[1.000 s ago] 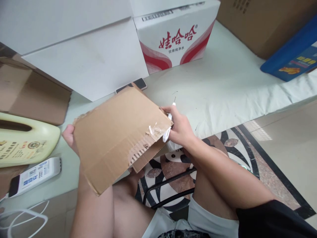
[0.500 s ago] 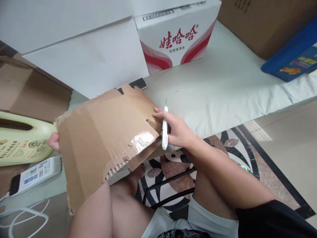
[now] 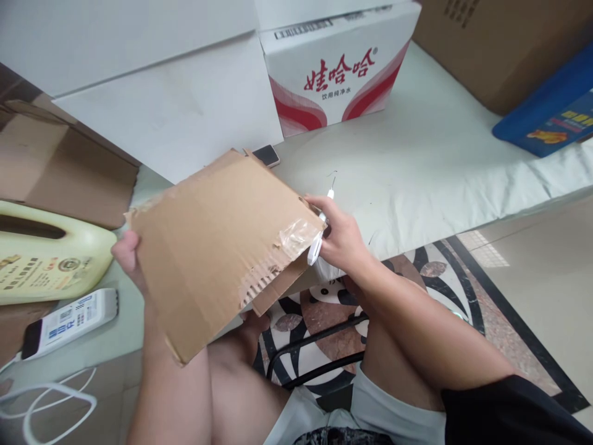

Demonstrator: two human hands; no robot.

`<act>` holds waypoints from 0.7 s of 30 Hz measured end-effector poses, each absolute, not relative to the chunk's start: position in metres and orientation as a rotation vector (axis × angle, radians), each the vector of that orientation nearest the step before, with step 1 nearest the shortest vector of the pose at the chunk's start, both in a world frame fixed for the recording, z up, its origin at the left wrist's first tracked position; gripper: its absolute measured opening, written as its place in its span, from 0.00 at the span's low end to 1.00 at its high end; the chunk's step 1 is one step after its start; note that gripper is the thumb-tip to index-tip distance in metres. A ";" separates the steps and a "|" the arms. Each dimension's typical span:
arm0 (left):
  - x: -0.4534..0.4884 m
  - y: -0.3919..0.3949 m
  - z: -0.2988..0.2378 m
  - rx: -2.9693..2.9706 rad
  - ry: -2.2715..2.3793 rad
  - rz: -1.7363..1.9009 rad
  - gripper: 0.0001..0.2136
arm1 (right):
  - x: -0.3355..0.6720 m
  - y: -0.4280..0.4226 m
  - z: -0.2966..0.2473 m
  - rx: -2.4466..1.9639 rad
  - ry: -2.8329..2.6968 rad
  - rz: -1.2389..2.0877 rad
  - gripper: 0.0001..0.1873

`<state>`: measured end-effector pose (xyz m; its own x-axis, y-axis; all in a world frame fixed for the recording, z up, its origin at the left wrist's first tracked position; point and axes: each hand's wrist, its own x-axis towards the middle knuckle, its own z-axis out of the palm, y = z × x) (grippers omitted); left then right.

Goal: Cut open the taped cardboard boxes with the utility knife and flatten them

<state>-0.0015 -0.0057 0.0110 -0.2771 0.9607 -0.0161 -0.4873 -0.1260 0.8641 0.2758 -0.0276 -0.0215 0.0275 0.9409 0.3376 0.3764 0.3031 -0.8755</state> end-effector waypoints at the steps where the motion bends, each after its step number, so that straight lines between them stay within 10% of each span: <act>1: -0.002 -0.005 0.010 0.669 0.958 1.686 0.18 | 0.276 -0.028 -0.022 -1.243 -1.545 0.685 0.22; 6: 0.004 -0.002 0.013 0.589 0.898 1.886 0.07 | 0.276 -0.028 -0.025 -1.165 -1.579 0.521 0.19; 21: 0.041 -0.009 0.012 0.562 0.819 1.842 0.16 | 0.227 -0.045 -0.042 -0.948 -1.953 0.214 0.18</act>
